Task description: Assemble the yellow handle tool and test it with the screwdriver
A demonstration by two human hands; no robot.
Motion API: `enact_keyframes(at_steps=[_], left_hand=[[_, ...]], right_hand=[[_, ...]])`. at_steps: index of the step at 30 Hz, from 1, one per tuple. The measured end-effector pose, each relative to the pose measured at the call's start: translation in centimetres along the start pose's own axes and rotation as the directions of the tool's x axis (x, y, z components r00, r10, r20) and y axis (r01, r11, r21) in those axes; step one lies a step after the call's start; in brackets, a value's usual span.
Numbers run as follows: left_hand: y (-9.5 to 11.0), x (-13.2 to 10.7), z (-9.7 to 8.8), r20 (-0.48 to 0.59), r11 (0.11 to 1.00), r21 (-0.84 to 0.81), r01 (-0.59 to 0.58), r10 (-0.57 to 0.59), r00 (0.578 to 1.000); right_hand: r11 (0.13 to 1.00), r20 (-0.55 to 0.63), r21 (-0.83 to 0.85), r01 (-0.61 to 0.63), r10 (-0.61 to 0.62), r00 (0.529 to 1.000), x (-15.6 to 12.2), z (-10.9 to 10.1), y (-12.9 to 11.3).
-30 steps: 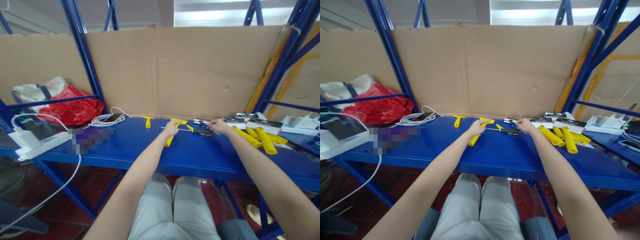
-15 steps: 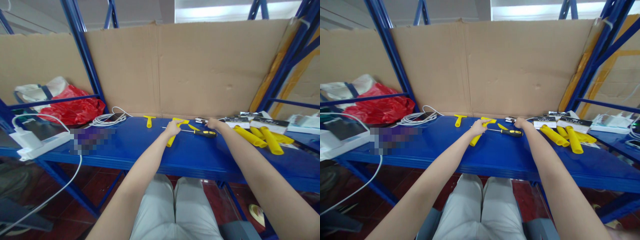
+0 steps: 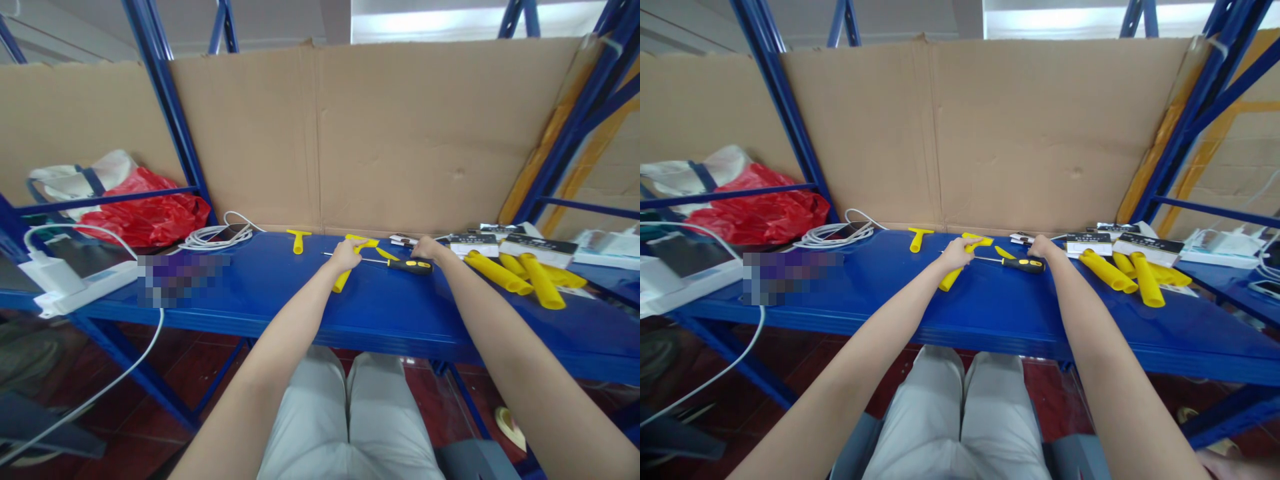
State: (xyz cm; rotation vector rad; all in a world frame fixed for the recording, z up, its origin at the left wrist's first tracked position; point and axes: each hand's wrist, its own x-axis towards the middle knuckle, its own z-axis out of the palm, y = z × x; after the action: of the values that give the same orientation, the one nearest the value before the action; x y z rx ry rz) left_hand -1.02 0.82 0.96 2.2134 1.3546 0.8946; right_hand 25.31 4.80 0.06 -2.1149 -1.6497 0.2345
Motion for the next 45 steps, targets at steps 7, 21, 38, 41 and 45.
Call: enact_keyframes(at_steps=[7, 21, 38, 41, 45], left_hand=[[0.4, -0.3, -0.2, 0.007, 0.999, 0.046, -0.01, 0.009, 1.0], [0.9, -0.2, 0.3, -0.012, 0.985, 0.139, -0.106, 0.109, 0.994], [1.0, -0.3, 1.0, 0.072, 0.88, 0.423, -0.217, 0.207, 0.976], [0.9, -0.3, 0.9, 0.089, 0.854, 0.461, -0.239, 0.224, 0.971], [0.9, -0.3, 0.8, 0.114, 0.835, 0.487, -0.257, 0.23, 0.966]], right_hand=[[0.982, 0.047, 0.182, -0.049, 0.041, 0.998, -1.5, -0.6, 0.4], [0.728, -0.049, 0.64, 0.245, -0.28, 0.959, -6.0, 0.1, -8.0], [0.894, -0.056, 0.36, 0.269, -0.267, 0.962, -5.8, 0.6, -8.1], [0.89, -0.079, 0.321, 0.325, -0.317, 0.945, -5.3, 0.7, -7.7], [0.882, -0.103, 0.288, 0.373, -0.359, 0.928, -5.0, 0.8, -7.3]])
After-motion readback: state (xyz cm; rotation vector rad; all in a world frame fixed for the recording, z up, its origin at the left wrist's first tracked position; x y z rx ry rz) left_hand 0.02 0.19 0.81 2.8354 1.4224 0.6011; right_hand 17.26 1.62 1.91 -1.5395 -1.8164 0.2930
